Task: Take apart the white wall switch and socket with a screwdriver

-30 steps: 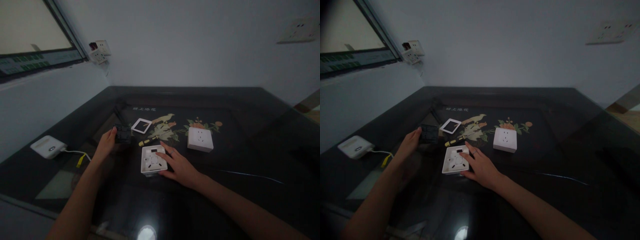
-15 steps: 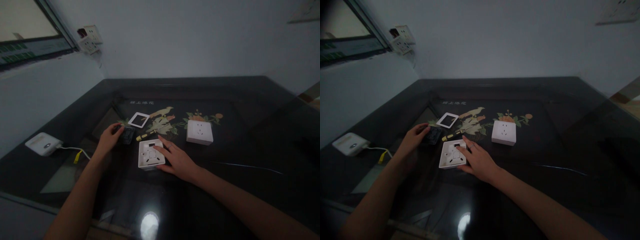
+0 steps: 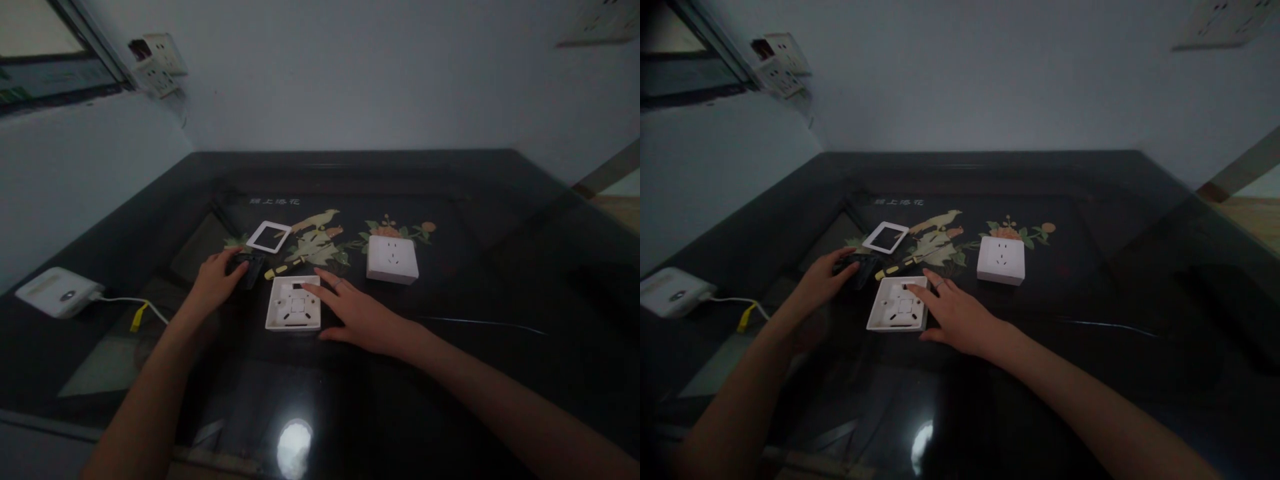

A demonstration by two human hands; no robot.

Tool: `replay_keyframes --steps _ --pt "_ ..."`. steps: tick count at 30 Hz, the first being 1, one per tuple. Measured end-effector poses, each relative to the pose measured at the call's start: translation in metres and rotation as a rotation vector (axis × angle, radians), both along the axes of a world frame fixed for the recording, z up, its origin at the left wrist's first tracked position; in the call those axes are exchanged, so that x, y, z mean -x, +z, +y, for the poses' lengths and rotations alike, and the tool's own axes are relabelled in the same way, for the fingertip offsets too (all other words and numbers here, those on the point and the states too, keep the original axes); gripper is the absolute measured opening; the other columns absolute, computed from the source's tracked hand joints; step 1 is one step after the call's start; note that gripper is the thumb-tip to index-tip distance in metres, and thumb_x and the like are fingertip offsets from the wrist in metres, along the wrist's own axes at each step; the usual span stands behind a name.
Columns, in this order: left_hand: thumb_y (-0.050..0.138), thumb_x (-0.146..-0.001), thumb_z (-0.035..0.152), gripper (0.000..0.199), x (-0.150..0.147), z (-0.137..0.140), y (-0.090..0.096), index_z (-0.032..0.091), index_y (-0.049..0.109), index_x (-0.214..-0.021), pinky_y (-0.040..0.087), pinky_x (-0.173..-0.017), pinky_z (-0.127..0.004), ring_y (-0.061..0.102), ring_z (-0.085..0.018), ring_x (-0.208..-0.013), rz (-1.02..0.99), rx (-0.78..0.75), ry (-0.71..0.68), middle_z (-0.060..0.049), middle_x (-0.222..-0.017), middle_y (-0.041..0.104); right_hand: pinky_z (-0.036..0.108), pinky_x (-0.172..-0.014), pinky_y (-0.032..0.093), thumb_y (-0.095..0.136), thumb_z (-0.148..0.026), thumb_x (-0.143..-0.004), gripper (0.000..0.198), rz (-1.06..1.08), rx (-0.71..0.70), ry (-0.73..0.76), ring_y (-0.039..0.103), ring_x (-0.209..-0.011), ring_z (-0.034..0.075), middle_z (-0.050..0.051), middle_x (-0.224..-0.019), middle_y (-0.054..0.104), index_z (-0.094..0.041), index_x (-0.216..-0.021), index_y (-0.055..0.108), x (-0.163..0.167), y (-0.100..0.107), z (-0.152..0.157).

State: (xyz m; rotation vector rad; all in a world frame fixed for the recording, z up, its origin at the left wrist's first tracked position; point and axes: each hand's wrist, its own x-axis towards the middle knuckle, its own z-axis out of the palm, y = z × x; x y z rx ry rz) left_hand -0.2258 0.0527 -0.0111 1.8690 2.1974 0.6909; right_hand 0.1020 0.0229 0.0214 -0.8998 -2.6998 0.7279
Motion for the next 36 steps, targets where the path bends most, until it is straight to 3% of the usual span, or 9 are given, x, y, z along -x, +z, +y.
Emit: replay_keyframes --steps 6,11,15,18,20,23,29,33,36 --pt "0.047 -0.087 0.036 0.044 -0.003 0.001 0.0 0.013 0.064 -0.12 0.039 -0.107 -0.054 0.055 -0.036 -0.121 0.064 -0.059 0.028 -0.018 -0.12 0.065 0.05 -0.116 0.037 0.073 -0.028 -0.083 0.077 -0.033 -0.028 0.003 0.038 -0.144 0.036 0.026 -0.16 0.027 -0.01 -0.149 0.038 0.012 0.003 0.005" --pt "0.048 -0.089 0.035 0.041 -0.016 -0.005 0.012 0.016 0.063 -0.122 0.033 -0.112 -0.054 0.049 -0.035 -0.127 0.09 -0.193 0.01 -0.017 -0.127 0.059 0.048 -0.117 0.036 0.077 -0.035 -0.08 0.082 0.008 -0.095 -0.013 0.035 -0.145 0.033 0.019 -0.162 0.027 -0.017 -0.15 0.038 0.012 0.008 0.009" --pt "0.049 -0.089 0.036 0.038 -0.036 -0.014 0.026 0.019 0.063 -0.121 0.036 -0.112 -0.048 0.05 -0.031 -0.126 0.065 -0.277 -0.087 -0.012 -0.13 0.058 0.055 -0.118 0.031 0.072 -0.036 -0.084 0.073 0.066 -0.186 -0.184 0.031 -0.147 0.031 0.012 -0.158 0.035 -0.027 -0.149 0.038 -0.032 0.015 0.029" --pt "0.047 -0.091 0.037 0.035 -0.05 -0.02 0.033 0.021 0.065 -0.116 0.04 -0.109 -0.044 0.055 -0.028 -0.121 0.028 -0.297 -0.173 -0.009 -0.126 0.062 0.063 -0.119 0.022 0.07 -0.031 -0.084 0.071 0.08 -0.247 -0.344 0.024 -0.148 0.036 0.014 -0.156 0.035 -0.026 -0.147 0.038 -0.079 0.014 0.048" --pt "0.045 -0.092 0.037 0.033 -0.058 -0.022 0.035 0.022 0.067 -0.113 0.043 -0.106 -0.042 0.058 -0.027 -0.116 0.003 -0.287 -0.227 -0.008 -0.12 0.065 0.067 -0.115 0.026 0.077 -0.034 -0.077 0.08 0.062 -0.241 -0.388 0.028 -0.145 0.041 0.018 -0.153 0.037 -0.024 -0.147 0.039 -0.104 0.008 0.058" --pt "0.045 -0.092 0.038 0.032 -0.068 -0.025 0.034 0.023 0.068 -0.11 0.046 -0.104 -0.042 0.061 -0.026 -0.112 -0.022 -0.255 -0.298 -0.007 -0.115 0.068 0.067 -0.109 0.036 0.077 -0.037 -0.074 0.087 0.042 -0.206 -0.398 0.036 -0.141 0.042 0.015 -0.151 0.04 -0.029 -0.149 0.035 -0.124 -0.006 0.064" --pt "0.043 -0.093 0.036 0.033 -0.083 -0.028 0.032 0.021 0.068 -0.11 0.048 -0.1 -0.042 0.063 -0.025 -0.111 0.001 -0.171 -0.376 -0.008 -0.114 0.07 0.064 -0.109 0.037 0.071 -0.041 -0.079 0.074 0.066 -0.215 -0.42 0.042 -0.135 0.039 0.014 -0.145 0.046 -0.026 -0.145 0.041 -0.122 -0.023 0.065" --pt "0.047 -0.092 0.029 0.028 -0.088 -0.008 0.037 0.019 0.068 -0.108 0.05 -0.095 -0.042 0.065 -0.026 -0.105 0.072 -0.093 -0.365 -0.01 -0.11 0.07 0.062 -0.11 0.037 0.07 -0.044 -0.079 0.07 0.072 -0.224 -0.438 0.041 -0.135 0.039 0.017 -0.141 0.048 -0.023 -0.141 0.046 -0.12 -0.026 0.059" --pt "0.061 -0.088 0.03 0.019 -0.091 0.022 0.041 0.019 0.069 -0.101 0.053 -0.086 -0.041 0.067 -0.025 -0.093 0.146 0.043 -0.375 -0.009 -0.099 0.071 0.064 -0.108 0.038 0.07 -0.046 -0.08 0.071 0.074 -0.226 -0.447 0.041 -0.135 0.039 0.017 -0.14 0.049 -0.024 -0.142 0.044 -0.121 -0.028 0.051"
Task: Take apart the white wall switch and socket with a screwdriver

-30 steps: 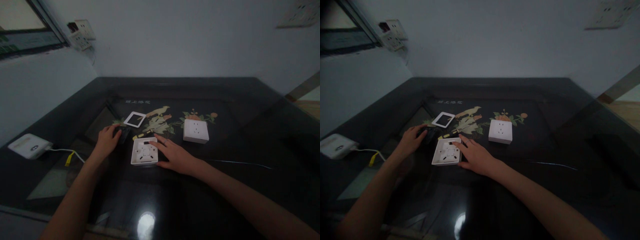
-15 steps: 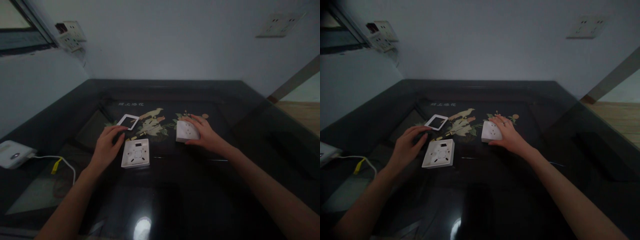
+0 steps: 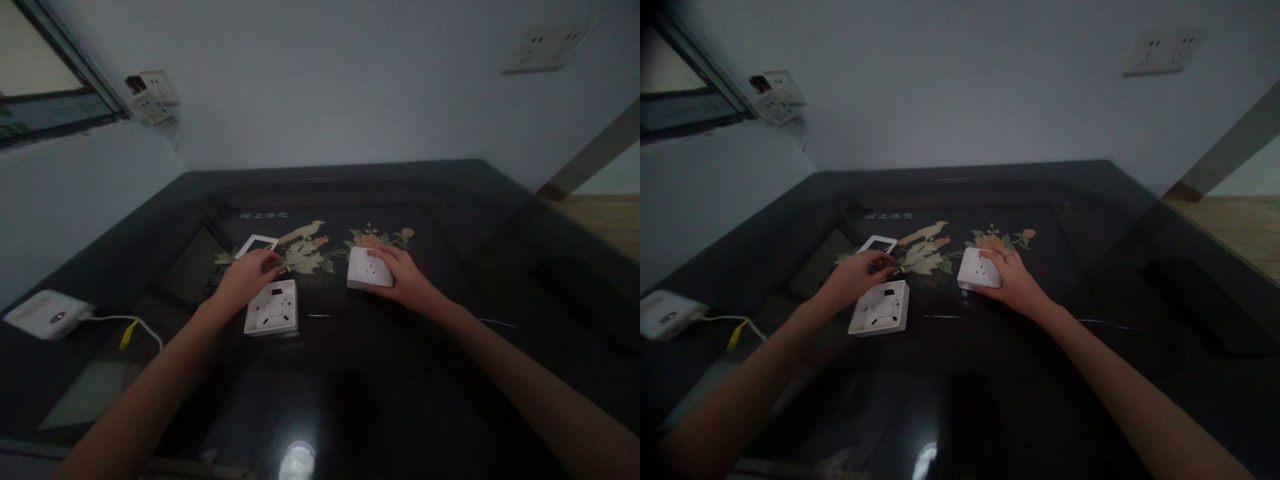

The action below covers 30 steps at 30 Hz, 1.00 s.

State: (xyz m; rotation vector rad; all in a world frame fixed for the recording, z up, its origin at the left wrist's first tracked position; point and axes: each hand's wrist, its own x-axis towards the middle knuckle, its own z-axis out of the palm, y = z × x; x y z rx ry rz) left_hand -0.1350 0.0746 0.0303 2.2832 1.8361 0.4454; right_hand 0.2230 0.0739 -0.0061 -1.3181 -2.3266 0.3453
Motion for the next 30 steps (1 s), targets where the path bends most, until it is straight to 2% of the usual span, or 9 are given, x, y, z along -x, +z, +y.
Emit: replay_keyframes --steps 2,7,12,16,18,20,22,26,30 --pt "0.067 -0.088 0.034 0.019 -0.002 0.019 0.001 0.017 0.068 -0.098 0.055 -0.081 -0.039 0.067 -0.021 -0.086 0.071 0.112 -0.011 -0.006 -0.094 0.07 0.065 -0.107 0.038 0.07 -0.047 -0.079 0.072 0.004 0.0 -0.009 0.042 -0.134 0.04 0.017 -0.14 0.05 -0.025 -0.143 0.043 -0.002 0.0 -0.006" --pt "0.06 -0.096 0.034 0.026 -0.008 0.038 0.0 0.017 0.062 -0.115 0.058 -0.082 -0.038 0.066 -0.019 -0.096 0.162 0.225 0.023 -0.008 -0.115 0.065 0.064 -0.107 0.04 0.071 -0.044 -0.078 0.073 0.022 0.018 -0.03 0.044 -0.133 0.038 0.015 -0.142 0.049 -0.028 -0.144 0.042 -0.018 0.002 -0.026" --pt "0.072 -0.083 0.027 0.011 -0.015 0.026 0.027 0.018 0.068 -0.086 0.055 -0.079 -0.042 0.068 -0.025 -0.082 0.109 0.075 0.095 -0.006 -0.081 0.069 0.062 -0.111 0.038 0.075 -0.036 -0.076 0.078 0.047 0.076 -0.051 0.041 -0.137 0.037 0.015 -0.147 0.044 -0.027 -0.145 0.04 -0.041 0.002 -0.043" --pt "0.063 -0.086 0.028 0.022 -0.043 0.009 0.061 0.02 0.064 -0.106 0.055 -0.082 -0.037 0.069 -0.023 -0.09 -0.079 -0.069 0.039 -0.006 -0.095 0.071 0.063 -0.112 0.036 0.075 -0.033 -0.074 0.082 0.086 0.134 -0.065 0.038 -0.14 0.037 0.014 -0.153 0.036 -0.029 -0.146 0.037 -0.049 0.001 -0.05" --pt "0.063 -0.085 0.031 0.037 -0.065 -0.004 0.065 0.022 0.057 -0.121 0.056 -0.08 -0.033 0.069 -0.02 -0.09 -0.195 -0.067 -0.027 -0.004 -0.1 0.07 0.061 -0.113 0.036 0.075 -0.034 -0.074 0.081 0.116 0.152 -0.075 0.039 -0.14 0.036 0.014 -0.152 0.035 -0.028 -0.146 0.037 -0.049 0.001 -0.05" --pt "0.067 -0.08 0.03 0.052 -0.089 -0.02 0.055 0.023 0.049 -0.128 0.058 -0.075 -0.032 0.069 -0.019 -0.081 -0.523 0.129 -0.134 -0.004 -0.097 0.068 0.059 -0.114 0.036 0.075 -0.033 -0.074 0.078 0.151 0.16 -0.083 0.043 -0.138 0.035 0.015 -0.148 0.039 -0.026 -0.143 0.041 -0.047 0.002 -0.05" --pt "0.068 -0.078 0.03 0.059 -0.109 -0.037 0.036 0.024 0.04 -0.13 0.057 -0.069 -0.031 0.069 -0.018 -0.078 -0.69 0.359 -0.149 -0.004 -0.096 0.068 0.058 -0.114 0.036 0.075 -0.031 -0.073 0.074 0.19 0.16 -0.096 0.046 -0.135 0.035 0.016 -0.143 0.044 -0.023 -0.14 0.045 -0.046 0.005 -0.051" --pt "0.066 -0.079 0.028 0.054 -0.128 -0.058 0.004 0.025 0.038 -0.125 0.055 -0.057 -0.026 0.068 -0.016 -0.068 -0.686 0.454 -0.153 -0.003 -0.093 0.064 0.06 -0.111 0.038 0.076 -0.034 -0.073 0.065 0.293 0.165 -0.144 0.049 -0.131 0.037 0.015 -0.137 0.051 -0.023 -0.131 0.051 -0.047 0.016 -0.053" --pt "0.062 -0.084 0.032 0.033 -0.13 -0.065 0.0 0.025 0.05 -0.114 0.055 -0.051 -0.024 0.066 -0.013 -0.063 -0.648 0.513 -0.179 0.0 -0.092 0.061 0.055 -0.097 0.052 0.076 -0.04 -0.075 0.06 0.415 0.247 -0.168 0.059 -0.119 0.034 0.013 -0.13 0.059 -0.026 -0.128 0.051 -0.045 0.028 -0.06"
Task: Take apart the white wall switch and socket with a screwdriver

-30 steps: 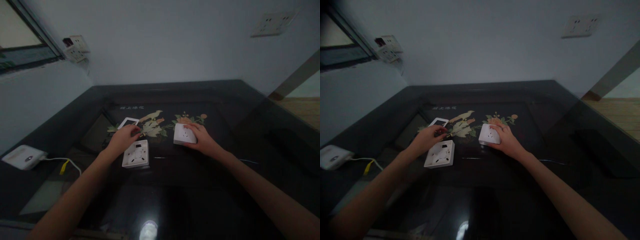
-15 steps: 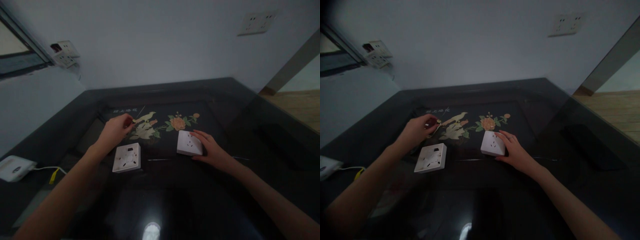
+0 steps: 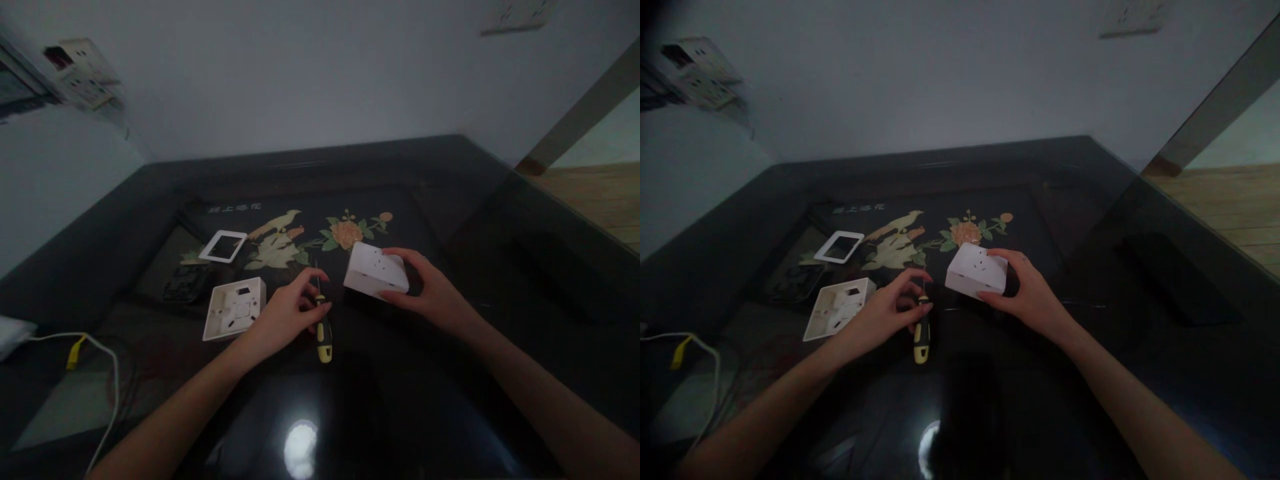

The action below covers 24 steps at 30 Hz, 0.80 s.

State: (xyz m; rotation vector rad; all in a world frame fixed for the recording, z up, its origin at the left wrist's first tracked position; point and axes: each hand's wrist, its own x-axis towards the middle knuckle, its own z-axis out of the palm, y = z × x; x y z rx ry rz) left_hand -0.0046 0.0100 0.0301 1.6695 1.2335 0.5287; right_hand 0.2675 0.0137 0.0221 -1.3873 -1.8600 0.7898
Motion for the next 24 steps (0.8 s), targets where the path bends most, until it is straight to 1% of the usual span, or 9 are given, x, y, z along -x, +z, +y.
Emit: replay_keyframes --steps 2,4,5,8,10,12,15,21,24 --pt "0.059 -0.087 0.033 0.021 -0.001 -0.002 0.001 0.021 0.056 -0.104 0.053 -0.049 -0.023 0.065 -0.013 -0.058 0.046 -0.001 -0.022 0.002 -0.08 0.061 0.048 -0.087 0.059 0.075 -0.041 -0.076 0.059 0.059 0.046 0.01 0.065 -0.111 0.03 0.011 -0.127 0.061 -0.027 -0.128 0.05 0.004 0.004 -0.005" --pt "0.058 -0.088 0.031 0.017 -0.003 -0.004 -0.001 0.019 0.06 -0.099 0.052 -0.049 -0.023 0.063 -0.014 -0.056 0.112 -0.039 -0.034 0.003 -0.07 0.06 0.044 -0.08 0.061 0.075 -0.04 -0.077 0.057 0.156 0.117 0.023 0.068 -0.105 0.028 0.01 -0.124 0.064 -0.028 -0.127 0.051 0.01 0.006 -0.01" --pt "0.058 -0.088 0.031 0.017 -0.005 -0.005 -0.002 0.018 0.062 -0.1 0.052 -0.052 -0.024 0.063 -0.015 -0.057 0.147 -0.073 -0.037 0.002 -0.07 0.061 0.042 -0.079 0.061 0.075 -0.039 -0.077 0.056 0.22 0.161 0.029 0.068 -0.104 0.027 0.009 -0.123 0.064 -0.028 -0.127 0.051 0.013 0.007 -0.013" --pt "0.06 -0.088 0.027 0.02 -0.009 -0.009 -0.008 0.017 0.063 -0.105 0.056 -0.07 -0.031 0.067 -0.019 -0.076 0.246 -0.199 -0.058 -0.004 -0.087 0.068 0.042 -0.082 0.061 0.077 -0.035 -0.076 0.055 0.401 0.284 0.052 0.068 -0.105 0.026 0.007 -0.12 0.067 -0.029 -0.125 0.052 0.024 0.008 -0.02" --pt "0.058 -0.09 0.026 0.021 -0.011 -0.011 -0.01 0.016 0.063 -0.108 0.056 -0.081 -0.037 0.068 -0.023 -0.089 0.308 -0.267 -0.09 -0.009 -0.099 0.069 0.041 -0.081 0.061 0.077 -0.033 -0.075 0.055 0.46 0.322 0.073 0.069 -0.103 0.025 0.006 -0.117 0.069 -0.029 -0.124 0.052 0.03 0.009 -0.025" --pt "0.055 -0.091 0.028 0.024 -0.012 -0.013 -0.012 0.015 0.062 -0.111 0.055 -0.088 -0.044 0.067 -0.028 -0.099 0.372 -0.321 -0.116 -0.012 -0.107 0.068 0.04 -0.079 0.061 0.078 -0.031 -0.075 0.056 0.497 0.345 0.09 0.07 -0.099 0.024 0.006 -0.114 0.07 -0.029 -0.125 0.053 0.034 0.011 -0.029" --pt "0.053 -0.093 0.031 0.027 -0.011 -0.013 -0.013 0.015 0.063 -0.112 0.054 -0.09 -0.05 0.066 -0.033 -0.104 0.447 -0.373 -0.144 -0.015 -0.11 0.068 0.038 -0.08 0.061 0.079 -0.03 -0.073 0.059 0.526 0.351 0.095 0.07 -0.1 0.023 0.006 -0.114 0.069 -0.028 -0.125 0.053 0.038 0.014 -0.034" --pt "0.059 -0.09 0.027 0.026 -0.008 -0.011 -0.017 0.019 0.064 -0.114 0.056 -0.091 -0.046 0.065 -0.031 -0.109 0.499 -0.426 -0.198 -0.012 -0.118 0.068 0.037 -0.084 0.059 0.08 -0.027 -0.071 0.059 0.511 0.372 0.115 0.068 -0.099 0.021 0.005 -0.113 0.066 -0.027 -0.124 0.053 0.041 0.016 -0.038" --pt "0.061 -0.089 0.027 0.024 -0.007 -0.011 -0.019 0.019 0.066 -0.11 0.057 -0.09 -0.047 0.066 -0.031 -0.108 0.504 -0.436 -0.201 -0.011 -0.114 0.069 0.035 -0.084 0.058 0.079 -0.028 -0.072 0.058 0.529 0.403 0.131 0.067 -0.098 0.02 0.004 -0.113 0.065 -0.027 -0.124 0.054 0.042 0.016 -0.039"
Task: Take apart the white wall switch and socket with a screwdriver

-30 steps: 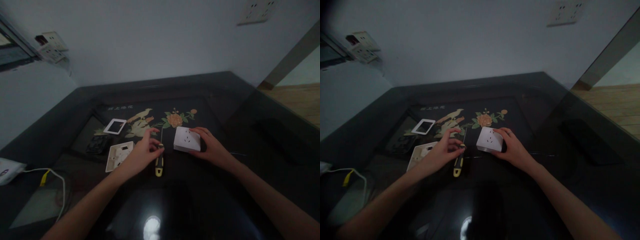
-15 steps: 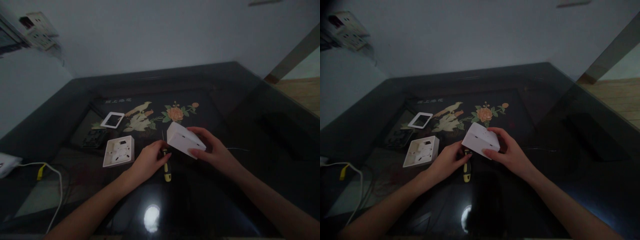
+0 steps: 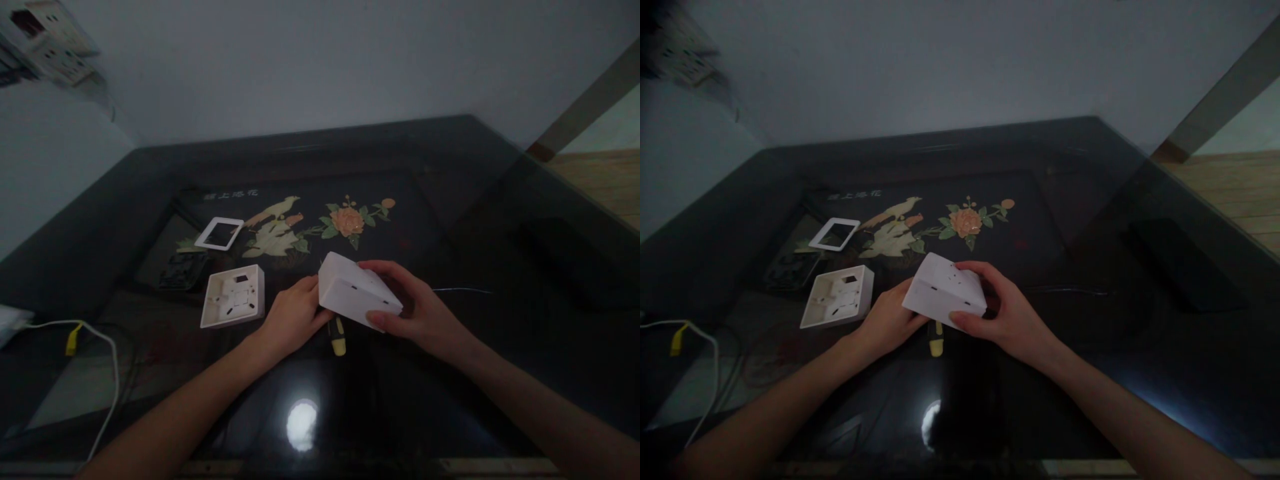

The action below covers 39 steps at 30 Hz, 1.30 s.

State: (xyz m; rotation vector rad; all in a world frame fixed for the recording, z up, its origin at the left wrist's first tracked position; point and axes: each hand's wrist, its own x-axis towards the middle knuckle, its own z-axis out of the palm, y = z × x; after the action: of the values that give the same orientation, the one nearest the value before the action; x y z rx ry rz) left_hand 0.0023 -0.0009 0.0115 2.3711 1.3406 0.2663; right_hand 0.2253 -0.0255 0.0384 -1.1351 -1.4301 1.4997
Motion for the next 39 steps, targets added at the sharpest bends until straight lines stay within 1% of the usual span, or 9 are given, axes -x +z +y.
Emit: replay_keyframes --steps 11,13,16,19,23,26,30,33,39 --pt "0.063 -0.088 0.028 0.033 0.003 0.0 0.001 0.018 0.06 -0.119 0.052 -0.098 -0.046 0.062 -0.03 -0.115 -0.179 0.004 0.041 -0.013 -0.123 0.064 0.03 -0.083 0.057 0.079 -0.027 -0.073 0.053 0.096 0.023 0.022 0.067 -0.1 0.017 0.001 -0.111 0.07 -0.029 -0.122 0.057 0.002 0.004 0.001" --pt "0.07 -0.084 0.036 0.048 0.003 -0.001 0.004 0.018 0.056 -0.125 0.047 -0.106 -0.047 0.058 -0.03 -0.122 -0.331 0.054 0.06 -0.013 -0.13 0.06 0.031 -0.084 0.058 0.079 -0.026 -0.073 0.054 0.115 0.024 0.005 0.067 -0.102 0.017 0.0 -0.112 0.071 -0.03 -0.122 0.057 0.003 0.006 -0.001" --pt "0.081 -0.073 0.046 0.089 -0.002 -0.008 0.012 0.023 0.034 -0.146 0.035 -0.116 -0.051 0.046 -0.032 -0.136 -0.739 0.289 0.106 -0.014 -0.146 0.047 0.033 -0.087 0.058 0.08 -0.025 -0.072 0.058 0.105 0.042 -0.029 0.067 -0.105 0.019 0.002 -0.117 0.069 -0.03 -0.125 0.056 0.005 0.005 -0.004" --pt "0.082 -0.069 0.053 0.112 -0.009 -0.018 0.02 0.029 0.012 -0.154 0.041 -0.111 -0.049 0.052 -0.032 -0.131 -1.014 0.513 0.157 -0.013 -0.143 0.05 0.039 -0.091 0.058 0.08 -0.028 -0.074 0.06 0.057 0.039 -0.047 0.064 -0.114 0.024 0.007 -0.129 0.063 -0.029 -0.128 0.054 0.009 0.002 -0.01" --pt "0.081 -0.07 0.055 0.1 -0.012 -0.024 0.025 0.028 0.026 -0.148 0.049 -0.103 -0.044 0.055 -0.032 -0.125 -1.067 0.493 0.232 -0.013 -0.139 0.052 0.048 -0.102 0.052 0.079 -0.032 -0.077 0.063 0.021 -0.041 0.004 0.054 -0.13 0.028 0.01 -0.146 0.051 -0.03 -0.134 0.052 0.012 -0.002 -0.015" --pt "0.074 -0.074 0.061 0.093 -0.006 -0.022 0.019 0.028 0.027 -0.148 0.05 -0.102 -0.044 0.057 -0.031 -0.122 -1.114 0.454 0.269 -0.012 -0.141 0.051 0.047 -0.111 0.044 0.077 -0.03 -0.079 0.051 0.051 -0.182 -0.067 0.047 -0.137 0.025 0.006 -0.151 0.046 -0.032 -0.127 0.059 0.008 -0.001 -0.014" --pt "0.063 -0.079 0.069 0.088 0.002 -0.016 0.01 0.028 0.028 -0.149 0.044 -0.109 -0.047 0.052 -0.032 -0.128 -1.125 0.391 0.317 -0.012 -0.143 0.05 0.037 -0.099 0.053 0.07 -0.019 -0.085 0.011 0.002 -0.3 -0.281 0.064 -0.112 0.019 0.003 -0.115 0.069 -0.027 -0.092 0.068 0.0 0.004 -0.008" --pt "0.067 -0.076 0.068 0.092 0.002 -0.016 0.012 0.028 0.028 -0.149 0.045 -0.107 -0.046 0.055 -0.031 -0.124 -1.155 0.438 0.316 -0.011 -0.137 0.054 0.03 -0.086 0.055 0.069 -0.017 -0.084 0.01 -0.03 -0.3 -0.321 0.068 -0.098 0.016 0.002 -0.101 0.072 -0.025 -0.08 0.069 -0.002 0.005 -0.005" --pt "0.075 -0.072 0.064 0.092 -0.008 -0.024 0.028 0.025 0.032 -0.144 0.053 -0.097 -0.038 0.061 -0.026 -0.114 -1.127 0.549 0.245 -0.01 -0.134 0.054 0.031 -0.083 0.055 0.064 -0.019 -0.089 0.013 -0.061 -0.319 -0.266 0.068 -0.096 0.017 0.002 -0.1 0.074 -0.027 -0.086 0.074 0.0 0.006 -0.006"
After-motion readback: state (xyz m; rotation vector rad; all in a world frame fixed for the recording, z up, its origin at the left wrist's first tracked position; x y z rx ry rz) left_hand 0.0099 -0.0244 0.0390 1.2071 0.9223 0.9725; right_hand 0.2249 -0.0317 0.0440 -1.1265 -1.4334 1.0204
